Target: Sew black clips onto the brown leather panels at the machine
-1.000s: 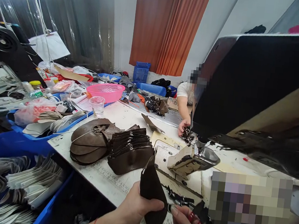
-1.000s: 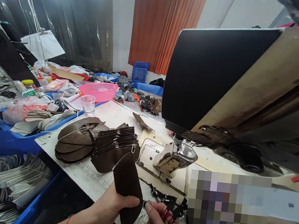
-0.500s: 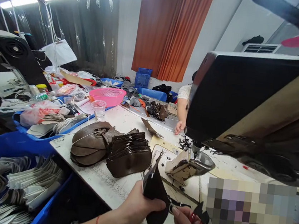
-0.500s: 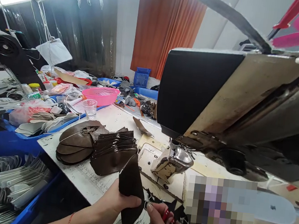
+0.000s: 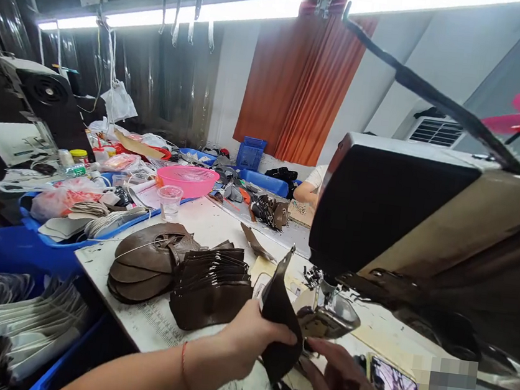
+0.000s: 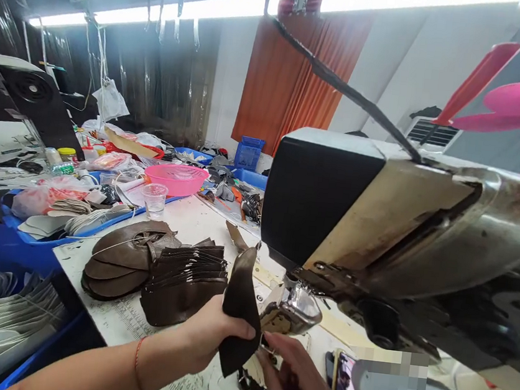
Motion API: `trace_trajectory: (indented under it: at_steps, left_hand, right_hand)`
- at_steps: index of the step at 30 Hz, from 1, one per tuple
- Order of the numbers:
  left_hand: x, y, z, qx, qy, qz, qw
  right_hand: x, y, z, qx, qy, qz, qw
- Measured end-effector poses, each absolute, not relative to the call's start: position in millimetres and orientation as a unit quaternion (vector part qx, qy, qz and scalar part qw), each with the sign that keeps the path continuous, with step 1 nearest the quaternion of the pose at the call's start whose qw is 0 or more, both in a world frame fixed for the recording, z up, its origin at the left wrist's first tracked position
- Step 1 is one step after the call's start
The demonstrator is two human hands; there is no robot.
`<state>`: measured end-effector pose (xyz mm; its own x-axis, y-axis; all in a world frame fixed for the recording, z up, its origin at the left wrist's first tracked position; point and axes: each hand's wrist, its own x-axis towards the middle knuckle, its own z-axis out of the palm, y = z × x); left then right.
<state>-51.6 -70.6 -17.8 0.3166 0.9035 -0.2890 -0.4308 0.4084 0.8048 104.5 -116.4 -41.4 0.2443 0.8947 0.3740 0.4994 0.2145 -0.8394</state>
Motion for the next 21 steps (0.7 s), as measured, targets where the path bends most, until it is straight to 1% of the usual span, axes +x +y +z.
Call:
trace_trajectory:
  at_steps: [3, 7, 9, 12, 14, 16, 19, 21]
  left_hand:
    - [-43, -57, -9, 0.298, 0.364, 0.441, 0.765]
    - [-28, -40, -6, 0.303, 0.377, 0.436, 0.759]
    - [-21, -33, -5, 0.317, 0.384, 0.436, 0.750]
    - [-22, -30, -2, 0.329, 0.376, 0.440, 0.747]
    - [-32, -33, -4, 0.319, 0.357, 0.447, 0.755]
    - [-47, -39, -9, 0.297, 0.346, 0.462, 0.760]
    - [-69, -52, -23, 0.250, 0.377, 0.474, 0.755]
    - [-78, -59, -32, 0.233, 0.384, 0.475, 0.756]
  right_hand:
    - [121, -103, -32, -0.499, -0.731, 0.023, 0.464]
    - [139, -87, -30, -0.444, -0.768, -0.107, 0.448]
    - [144, -83, -31, -0.443, -0.766, -0.129, 0.448]
    - [146, -82, -34, -0.479, -0.742, -0.131, 0.450]
    - [145, -82, -36, -0.485, -0.736, -0.162, 0.444]
    - [143, -82, -35, -0.480, -0.751, -0.214, 0.401]
    - [135, -77, -30, -0.496, -0.766, -0.304, 0.274]
    - [128, -73, -25, -0.508, -0.759, -0.351, 0.209]
